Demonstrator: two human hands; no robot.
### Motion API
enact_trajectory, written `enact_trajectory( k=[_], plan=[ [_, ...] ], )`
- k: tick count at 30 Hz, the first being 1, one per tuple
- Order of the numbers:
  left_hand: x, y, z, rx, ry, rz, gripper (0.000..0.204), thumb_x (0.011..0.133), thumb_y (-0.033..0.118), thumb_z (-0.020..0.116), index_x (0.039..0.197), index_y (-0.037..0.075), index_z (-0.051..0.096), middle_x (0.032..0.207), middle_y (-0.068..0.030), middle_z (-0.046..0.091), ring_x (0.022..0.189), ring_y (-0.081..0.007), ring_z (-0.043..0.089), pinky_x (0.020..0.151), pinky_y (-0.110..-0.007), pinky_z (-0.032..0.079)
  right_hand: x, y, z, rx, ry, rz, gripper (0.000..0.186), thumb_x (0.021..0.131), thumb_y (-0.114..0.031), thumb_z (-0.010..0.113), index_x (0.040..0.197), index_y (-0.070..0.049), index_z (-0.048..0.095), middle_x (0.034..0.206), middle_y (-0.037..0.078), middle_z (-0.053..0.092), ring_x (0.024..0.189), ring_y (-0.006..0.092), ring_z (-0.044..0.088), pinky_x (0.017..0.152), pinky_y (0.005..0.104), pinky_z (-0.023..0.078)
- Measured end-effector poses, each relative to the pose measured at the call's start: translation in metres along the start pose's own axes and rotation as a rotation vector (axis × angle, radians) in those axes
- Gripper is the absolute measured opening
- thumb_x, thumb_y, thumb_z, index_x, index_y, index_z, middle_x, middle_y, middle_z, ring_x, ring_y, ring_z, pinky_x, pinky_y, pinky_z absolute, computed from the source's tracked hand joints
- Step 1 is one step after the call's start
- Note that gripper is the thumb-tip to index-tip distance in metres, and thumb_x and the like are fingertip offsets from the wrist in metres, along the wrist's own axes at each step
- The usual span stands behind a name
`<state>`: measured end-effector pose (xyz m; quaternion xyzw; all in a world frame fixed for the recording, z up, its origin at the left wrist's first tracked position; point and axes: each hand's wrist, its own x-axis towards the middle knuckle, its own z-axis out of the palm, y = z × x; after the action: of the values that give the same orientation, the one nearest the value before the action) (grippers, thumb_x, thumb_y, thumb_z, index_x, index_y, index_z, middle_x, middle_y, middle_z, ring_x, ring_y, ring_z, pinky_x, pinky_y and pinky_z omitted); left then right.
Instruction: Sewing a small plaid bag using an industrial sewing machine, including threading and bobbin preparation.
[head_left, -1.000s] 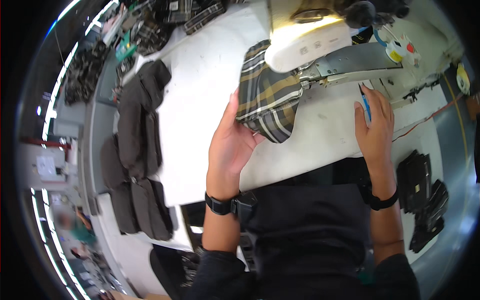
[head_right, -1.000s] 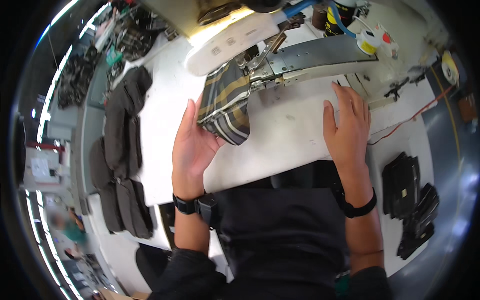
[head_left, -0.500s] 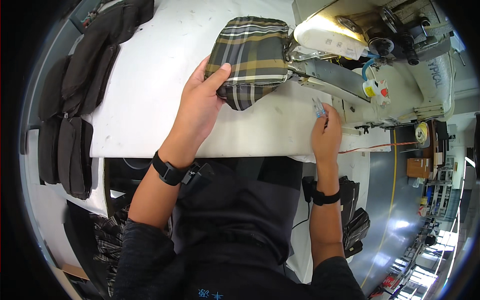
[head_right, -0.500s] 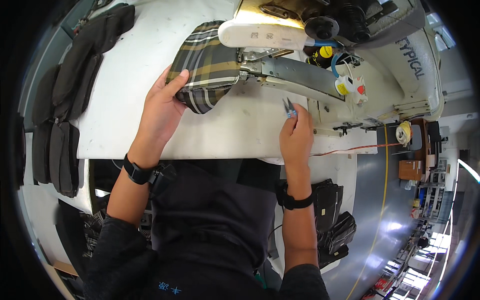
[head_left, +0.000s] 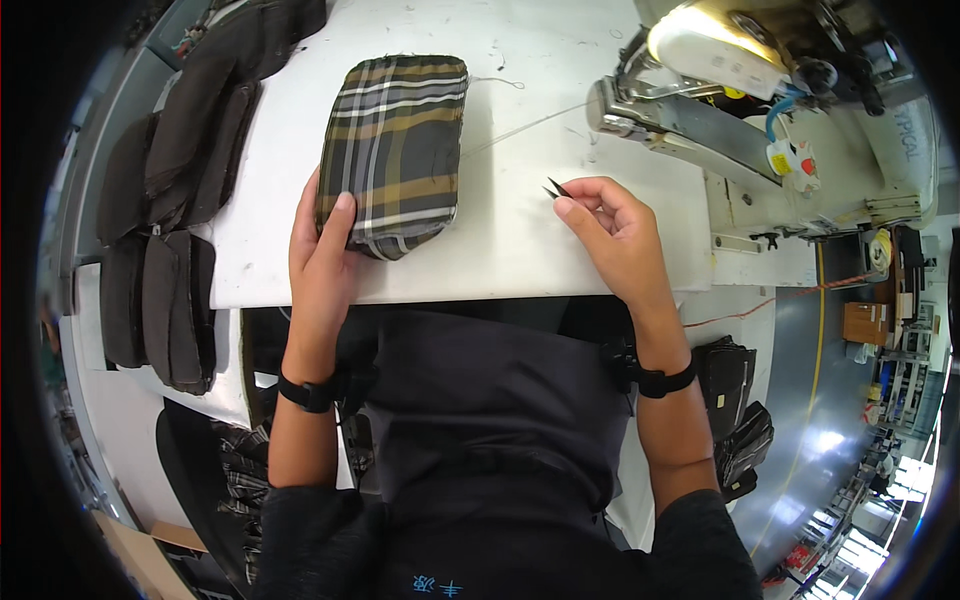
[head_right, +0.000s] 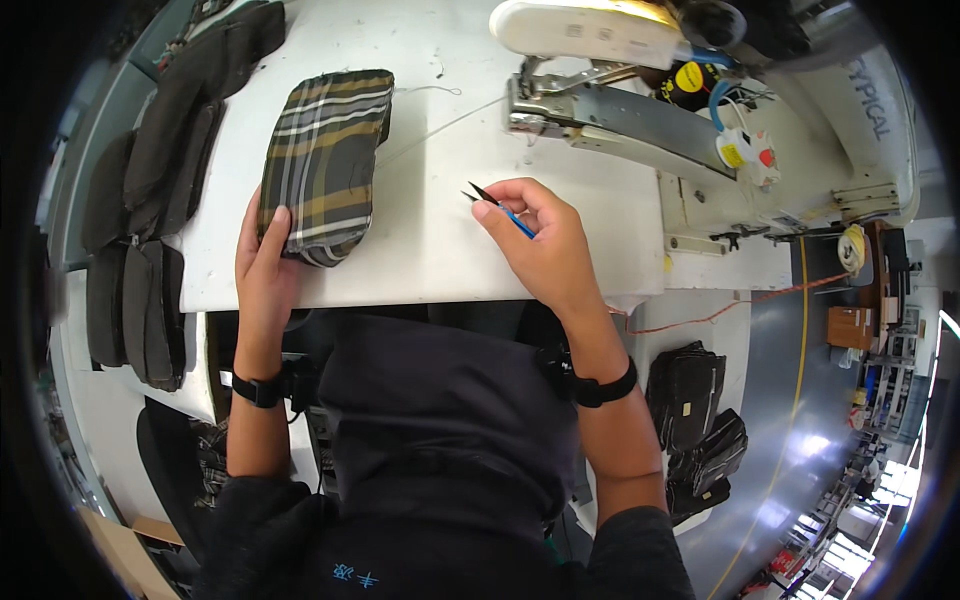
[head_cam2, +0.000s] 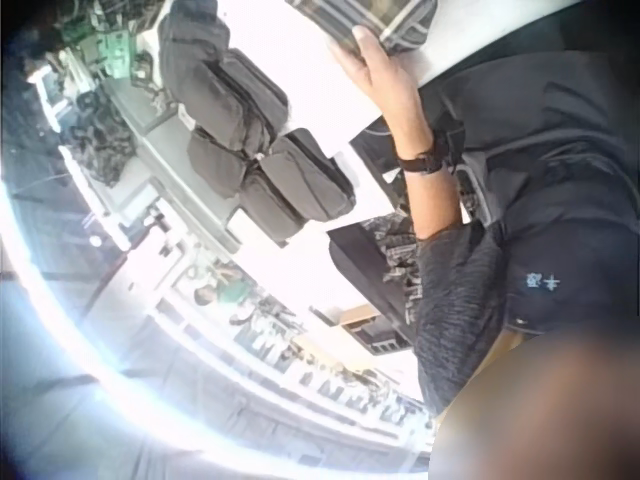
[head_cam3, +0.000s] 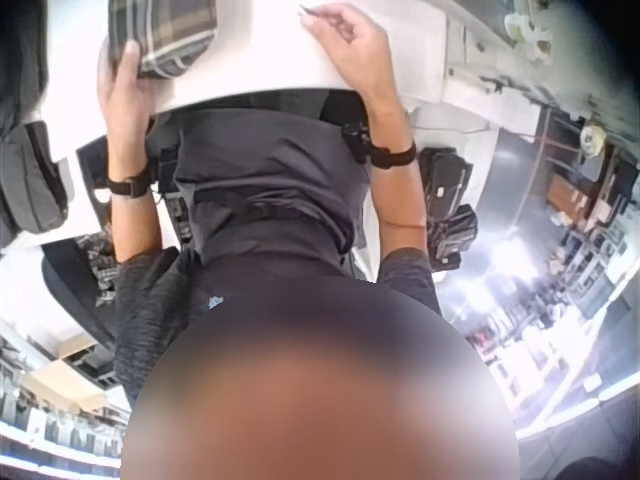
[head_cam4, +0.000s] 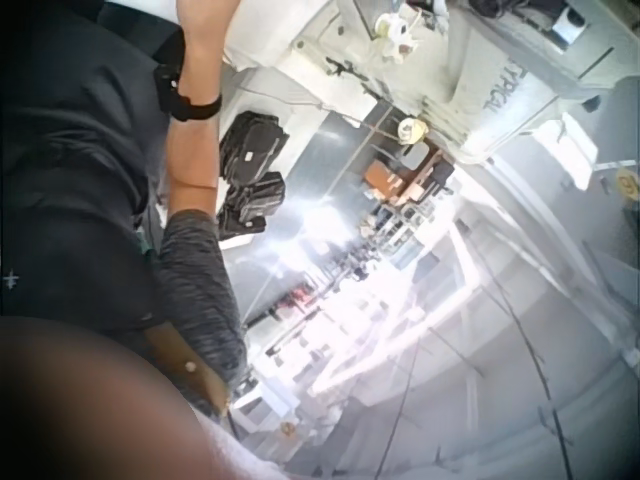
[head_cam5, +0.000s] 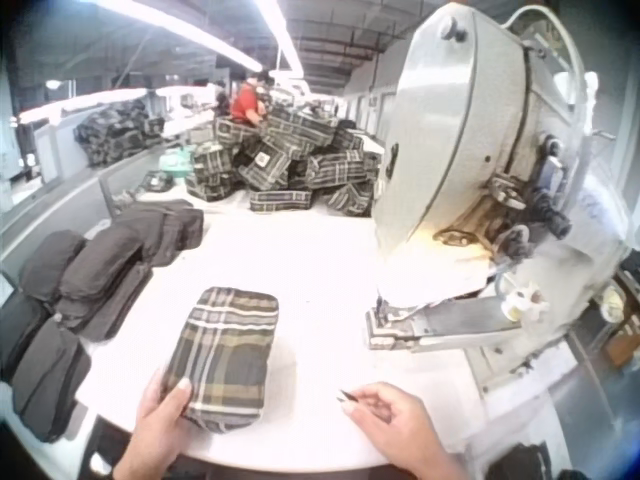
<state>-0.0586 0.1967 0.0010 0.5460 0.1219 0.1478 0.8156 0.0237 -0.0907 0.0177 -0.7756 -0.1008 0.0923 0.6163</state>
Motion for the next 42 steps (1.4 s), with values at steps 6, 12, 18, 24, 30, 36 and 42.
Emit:
enact_trajectory(
  k=[6,12,18,24,30,36,42],
  plan=[
    [-0.006,0.0,-0.008,0.08,-0.001,0.047,0.052,0.109,0.014,0.053,0.155,-0.004,0.039,0.143,-0.0127,0.058,0.13,-0.0172,0.056,0.112,-0.032,0.042,0.018,-0.023,0.04,0.128,-0.206,0.04,0.025,0.096,-0.018,0.077,0.11,0.001,0.07,0.094,0.002,0.07,0.085,0.0059,0.062,0.077,0.0228,0.05],
    [0.001,-0.005,-0.008,0.021,-0.044,0.032,0.052,0.108,0.014,0.053,0.155,-0.004,0.038,0.143,-0.013,0.058,0.131,-0.0179,0.056,0.112,-0.033,0.043,0.031,-0.025,0.06,0.458,-0.261,0.12,0.024,0.098,-0.021,0.073,0.112,-0.001,0.069,0.08,-0.004,0.06,0.056,-0.0004,0.04,0.047,0.0186,0.029],
    [0.003,0.015,-0.009,-0.057,-0.023,-0.161,0.049,0.104,0.02,0.065,0.144,-0.004,0.05,0.13,-0.0119,0.066,0.117,-0.0177,0.064,0.102,-0.032,0.051,0.017,-0.012,0.018,-0.145,0.099,-0.189,0.02,0.096,-0.015,0.073,0.109,0.0,0.069,0.094,0.006,0.071,0.081,0.0138,0.067,0.073,0.0266,0.054],
    [0.014,0.065,-0.017,0.559,-0.12,-0.086,0.041,0.103,0.017,0.064,0.137,-0.006,0.058,0.111,-0.0055,0.07,0.095,-0.0118,0.064,0.084,-0.029,0.052,0.005,0.067,-0.068,-0.223,0.426,-0.134,0.029,0.096,-0.016,0.074,0.119,0.001,0.069,0.1,0.008,0.072,0.087,0.014,0.066,0.081,0.0267,0.053],
    [-0.011,0.11,0.035,1.541,-0.583,0.455,0.089,0.081,0.021,0.084,0.157,0.011,0.04,0.127,-0.0204,0.064,0.115,-0.0382,0.062,0.098,-0.045,0.05,-0.006,0.06,-0.073,-0.263,0.425,-0.097,0.032,0.098,-0.022,0.074,0.119,0.003,0.069,0.097,0.005,0.071,0.086,0.0103,0.063,0.081,0.0261,0.051],
    [-0.007,0.073,0.012,1.672,-0.624,0.458,0.045,0.077,0.012,0.082,0.117,0.004,0.063,0.108,-0.0125,0.068,0.104,-0.0334,0.062,0.09,-0.042,0.047,0.002,0.051,-0.065,-0.336,0.499,-0.184,0.031,0.097,-0.019,0.072,0.121,0.001,0.069,0.106,0.012,0.072,0.094,0.0235,0.068,0.084,0.0328,0.053],
    [-0.019,0.066,0.014,1.454,-0.805,0.753,0.025,0.075,0.005,0.082,0.094,0.007,0.067,0.097,-0.005,0.07,0.099,-0.0264,0.067,0.102,-0.045,0.048,0.003,0.041,-0.084,-0.737,0.489,-0.493,0.03,0.096,-0.015,0.07,0.124,-0.003,0.068,0.11,0.016,0.07,0.095,0.0335,0.068,0.084,0.038,0.054]
  ],
)
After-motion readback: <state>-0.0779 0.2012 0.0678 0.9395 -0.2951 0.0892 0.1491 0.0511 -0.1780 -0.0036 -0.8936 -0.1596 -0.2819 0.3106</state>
